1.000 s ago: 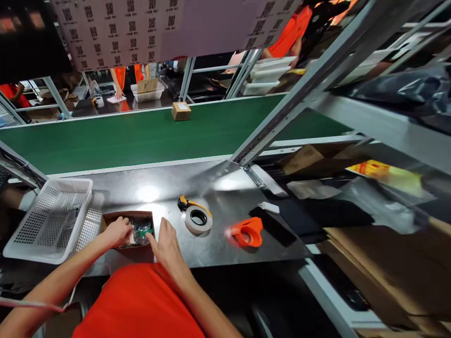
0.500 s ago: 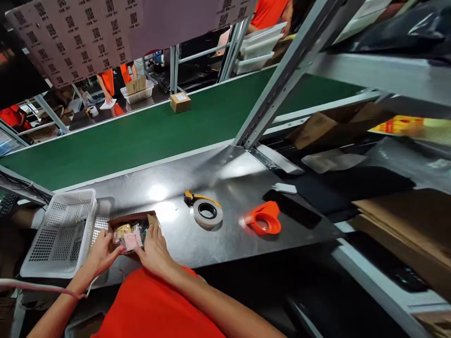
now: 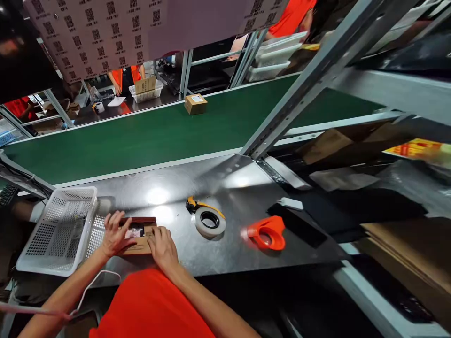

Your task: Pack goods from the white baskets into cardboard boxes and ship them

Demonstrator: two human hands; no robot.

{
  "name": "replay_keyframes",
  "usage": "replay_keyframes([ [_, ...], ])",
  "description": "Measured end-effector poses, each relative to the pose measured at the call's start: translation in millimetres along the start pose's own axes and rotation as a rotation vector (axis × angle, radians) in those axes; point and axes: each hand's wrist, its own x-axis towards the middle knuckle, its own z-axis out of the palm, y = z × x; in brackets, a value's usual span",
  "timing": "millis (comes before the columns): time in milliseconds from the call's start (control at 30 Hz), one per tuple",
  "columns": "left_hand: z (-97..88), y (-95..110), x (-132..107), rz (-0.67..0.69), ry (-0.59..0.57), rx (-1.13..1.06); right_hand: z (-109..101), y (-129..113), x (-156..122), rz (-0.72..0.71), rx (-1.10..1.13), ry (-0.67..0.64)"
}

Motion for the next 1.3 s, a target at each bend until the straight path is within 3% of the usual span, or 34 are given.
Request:
replay_keyframes([
  [67,4.4,-3,-2,-0.042,0.019,0.008,7,10,-4,0.013,0.009,0.149],
  [133,6.8,-4,-12,-0.031,-0.074,-0.025,5,13,-2,-0.018,-0.073,0.162],
  [200,7.6,-3,-29,0.02,-0.175,-0.062,-2,10,5,-0.158,-0.157,0.018],
  [300,5.3,3,-53,0.072,-0.268,-0.076,-14,0,20,-0.402,-0.203,-0.321],
  [400,0.2,9,-60,0.015,-0.336,-0.044,-15,-6,29,-0.436,-0.234,-0.51],
  [533,-4.7,14,-54,-0.084,-0.38,-0.015,-8,1,26,-0.425,-0.259,-0.499],
  [700,-2.2,14,-59,-0.067,-0.356,-0.021,0,4,12,-0.422,-0.178,-0.512],
  [800,3.0,13,-59,-0.037,-0.353,-0.007,-6,12,11,-0.424,-0.116,-0.519],
  [867,6.7,12,-55,-0.009,-0.37,-0.009,-23,34,19,-0.346,-0.054,-0.507],
  [1033,9.2,13,-46,0.017,-0.394,-0.046,-95,130,58,0.271,-0.239,-0.206],
  [1100,7.9,16,-47,0.005,-0.392,-0.075,-113,159,70,0.35,-0.314,-0.231],
  [1167,6.8,19,-48,-0.017,-0.396,-0.115,-120,174,74,0.391,-0.365,-0.297],
  [1300,7.0,26,-49,-0.028,-0.409,-0.201,-127,168,68,0.368,-0.431,-0.381],
])
